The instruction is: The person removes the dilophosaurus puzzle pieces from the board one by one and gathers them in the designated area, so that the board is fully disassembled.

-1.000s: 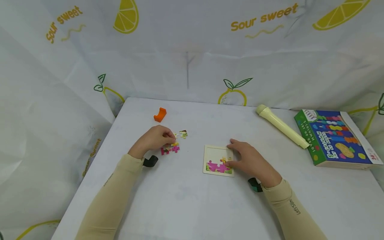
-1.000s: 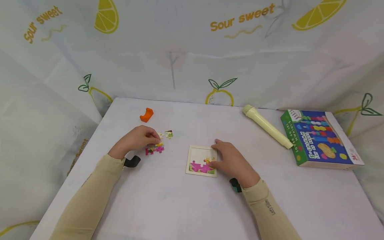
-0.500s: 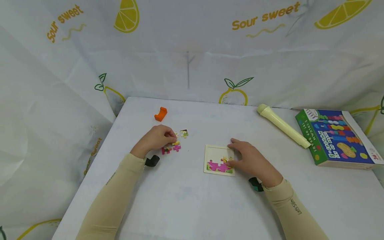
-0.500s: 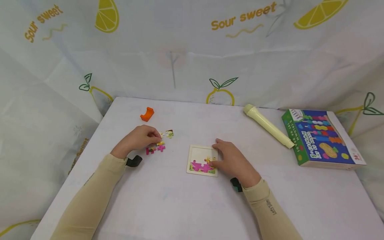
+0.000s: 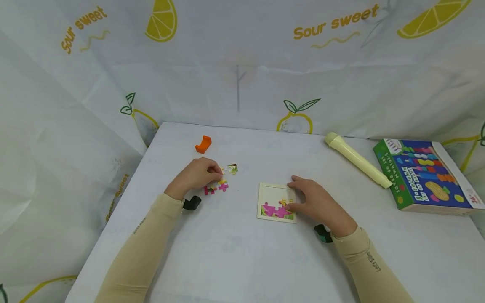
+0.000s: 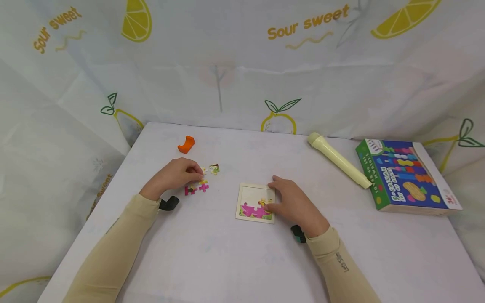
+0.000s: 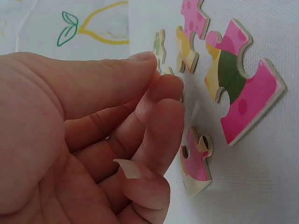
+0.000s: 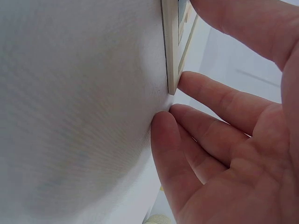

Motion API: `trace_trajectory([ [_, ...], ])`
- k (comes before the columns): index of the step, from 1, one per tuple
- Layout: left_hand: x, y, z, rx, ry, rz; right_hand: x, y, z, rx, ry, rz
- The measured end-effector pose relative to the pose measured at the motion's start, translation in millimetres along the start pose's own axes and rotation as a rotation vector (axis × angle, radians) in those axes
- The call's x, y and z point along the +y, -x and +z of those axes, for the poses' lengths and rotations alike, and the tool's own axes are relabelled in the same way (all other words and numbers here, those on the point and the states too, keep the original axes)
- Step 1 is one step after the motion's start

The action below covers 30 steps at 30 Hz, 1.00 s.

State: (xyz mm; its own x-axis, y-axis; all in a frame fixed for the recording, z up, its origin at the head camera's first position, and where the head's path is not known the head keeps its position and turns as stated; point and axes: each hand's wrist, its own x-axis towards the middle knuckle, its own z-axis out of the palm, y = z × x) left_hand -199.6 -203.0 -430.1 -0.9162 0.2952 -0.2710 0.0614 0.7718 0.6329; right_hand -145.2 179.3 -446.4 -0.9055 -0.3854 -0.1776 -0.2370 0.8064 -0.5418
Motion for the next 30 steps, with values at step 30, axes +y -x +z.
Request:
trace_trajectory([
  [30,138.1,-45.2,111.3,-0.206,-0.217,0.327,12,2.0,-3,-0.016,-0.081,-0.072],
])
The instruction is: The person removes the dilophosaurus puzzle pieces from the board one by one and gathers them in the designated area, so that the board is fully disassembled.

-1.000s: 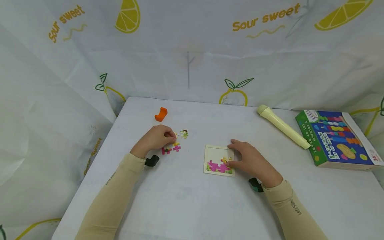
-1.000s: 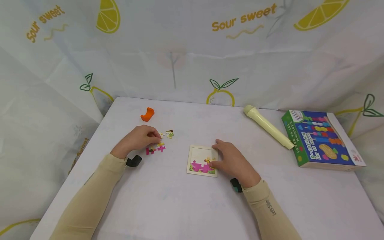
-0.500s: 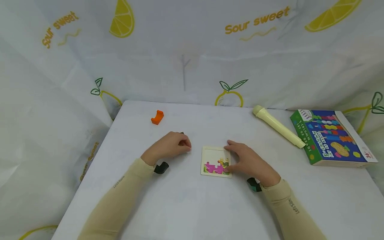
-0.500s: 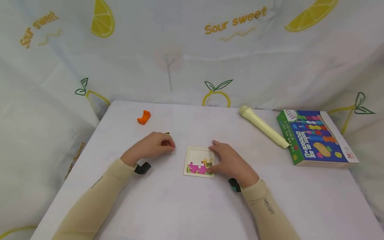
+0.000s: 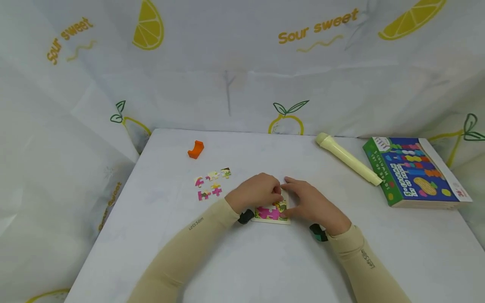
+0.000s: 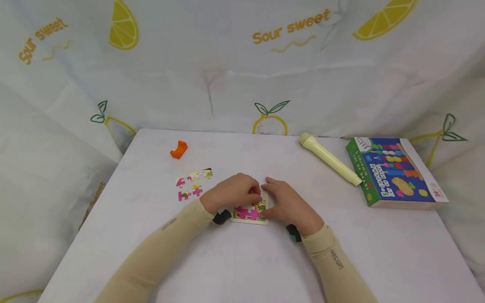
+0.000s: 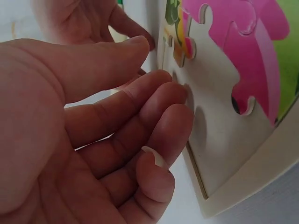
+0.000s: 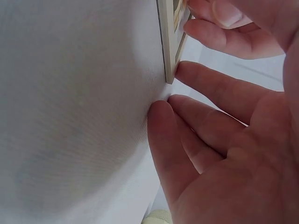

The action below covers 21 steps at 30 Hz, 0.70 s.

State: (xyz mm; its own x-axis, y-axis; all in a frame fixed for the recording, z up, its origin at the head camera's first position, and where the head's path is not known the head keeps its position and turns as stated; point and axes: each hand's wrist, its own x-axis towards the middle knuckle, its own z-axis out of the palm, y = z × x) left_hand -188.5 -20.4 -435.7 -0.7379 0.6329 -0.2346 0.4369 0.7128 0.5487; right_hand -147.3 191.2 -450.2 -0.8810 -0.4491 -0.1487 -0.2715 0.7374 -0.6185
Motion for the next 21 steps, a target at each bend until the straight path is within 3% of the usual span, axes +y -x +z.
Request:
trace_trajectory([
  [15,7.4,4.9,3.4,-0.007,0.004,-0.058,-0.4,-0.8,1.6,0.005,0.012,0.001],
  [21,5.8,5.4,3.1,-0.012,0.019,-0.052,-1.1,-2.9,0.9,0.006,0.019,-0.005],
])
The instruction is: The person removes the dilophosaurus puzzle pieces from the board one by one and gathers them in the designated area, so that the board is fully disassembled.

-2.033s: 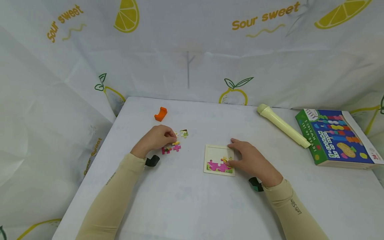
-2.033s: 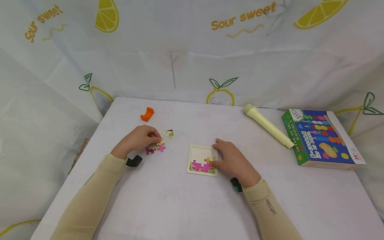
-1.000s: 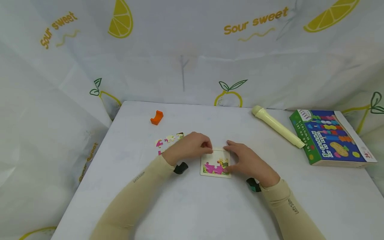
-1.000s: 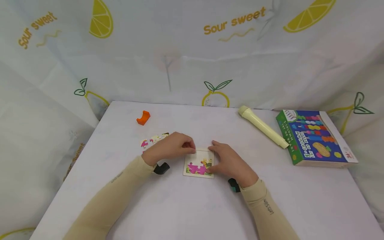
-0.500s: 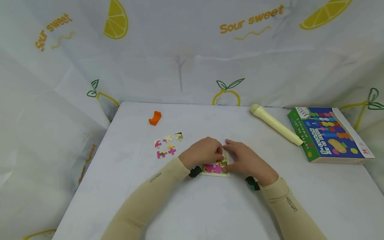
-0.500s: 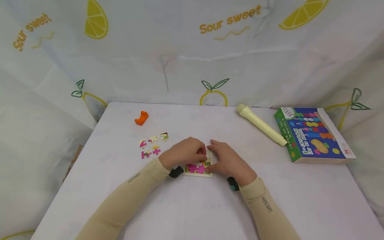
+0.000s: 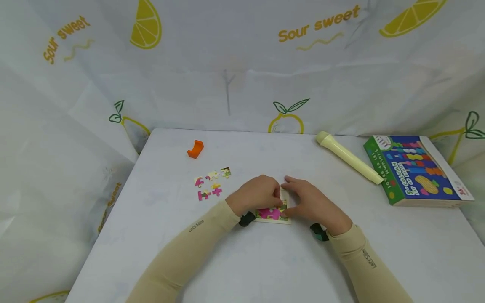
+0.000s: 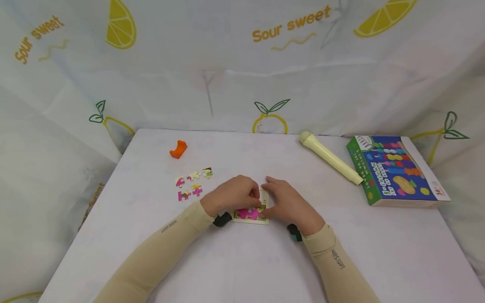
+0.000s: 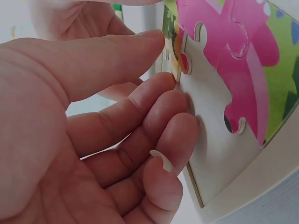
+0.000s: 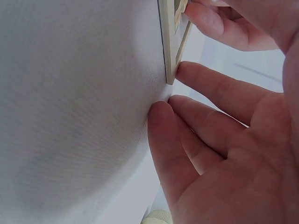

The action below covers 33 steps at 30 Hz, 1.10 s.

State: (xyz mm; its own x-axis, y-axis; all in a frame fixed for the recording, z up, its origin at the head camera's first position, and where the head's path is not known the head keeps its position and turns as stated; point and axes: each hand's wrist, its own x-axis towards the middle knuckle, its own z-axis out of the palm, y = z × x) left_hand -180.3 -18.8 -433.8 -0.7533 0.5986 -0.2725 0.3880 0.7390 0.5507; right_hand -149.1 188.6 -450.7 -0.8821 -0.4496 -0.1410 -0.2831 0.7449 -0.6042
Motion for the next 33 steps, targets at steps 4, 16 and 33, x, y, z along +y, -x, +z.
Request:
trace_trajectory([
  [4,-0.3,0.6,-0.5,0.006,0.011,-0.008,-0.3,-1.4,-0.1,-0.005,0.002,0.005],
  [16,-1.2,-0.8,-1.1,-0.019,0.056,-0.036,-1.9,-0.4,0.0,-0.01,0.0,0.033],
  [33,-4.3,-4.2,-2.5,-0.027,0.137,-0.049,0.0,-0.1,0.3,-0.003,0.011,0.026],
])
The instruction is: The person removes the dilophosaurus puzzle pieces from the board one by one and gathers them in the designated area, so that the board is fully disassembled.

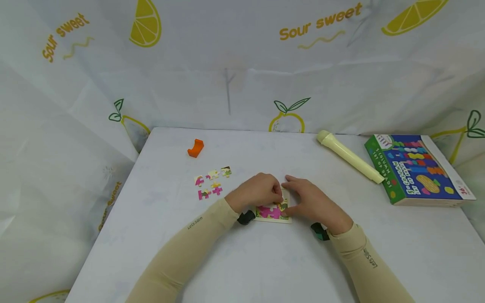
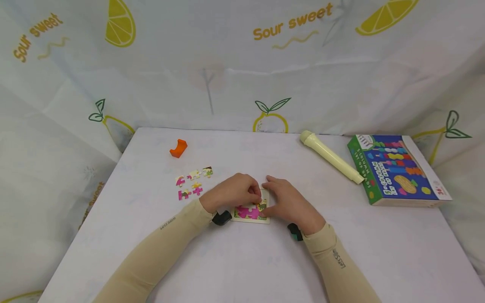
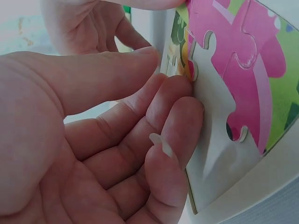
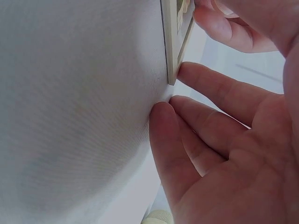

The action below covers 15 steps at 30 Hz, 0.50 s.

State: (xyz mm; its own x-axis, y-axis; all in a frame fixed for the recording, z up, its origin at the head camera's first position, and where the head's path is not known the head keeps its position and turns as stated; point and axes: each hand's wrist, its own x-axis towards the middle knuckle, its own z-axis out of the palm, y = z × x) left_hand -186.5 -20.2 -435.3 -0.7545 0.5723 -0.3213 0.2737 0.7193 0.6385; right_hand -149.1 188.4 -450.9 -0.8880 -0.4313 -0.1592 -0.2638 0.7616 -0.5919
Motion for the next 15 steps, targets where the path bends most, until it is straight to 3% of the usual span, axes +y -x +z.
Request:
trace_trajectory([
  [15,2.0,0.5,-0.7,-0.014,0.003,-0.01,-0.3,-0.1,-0.4,0.0,-0.005,-0.014],
])
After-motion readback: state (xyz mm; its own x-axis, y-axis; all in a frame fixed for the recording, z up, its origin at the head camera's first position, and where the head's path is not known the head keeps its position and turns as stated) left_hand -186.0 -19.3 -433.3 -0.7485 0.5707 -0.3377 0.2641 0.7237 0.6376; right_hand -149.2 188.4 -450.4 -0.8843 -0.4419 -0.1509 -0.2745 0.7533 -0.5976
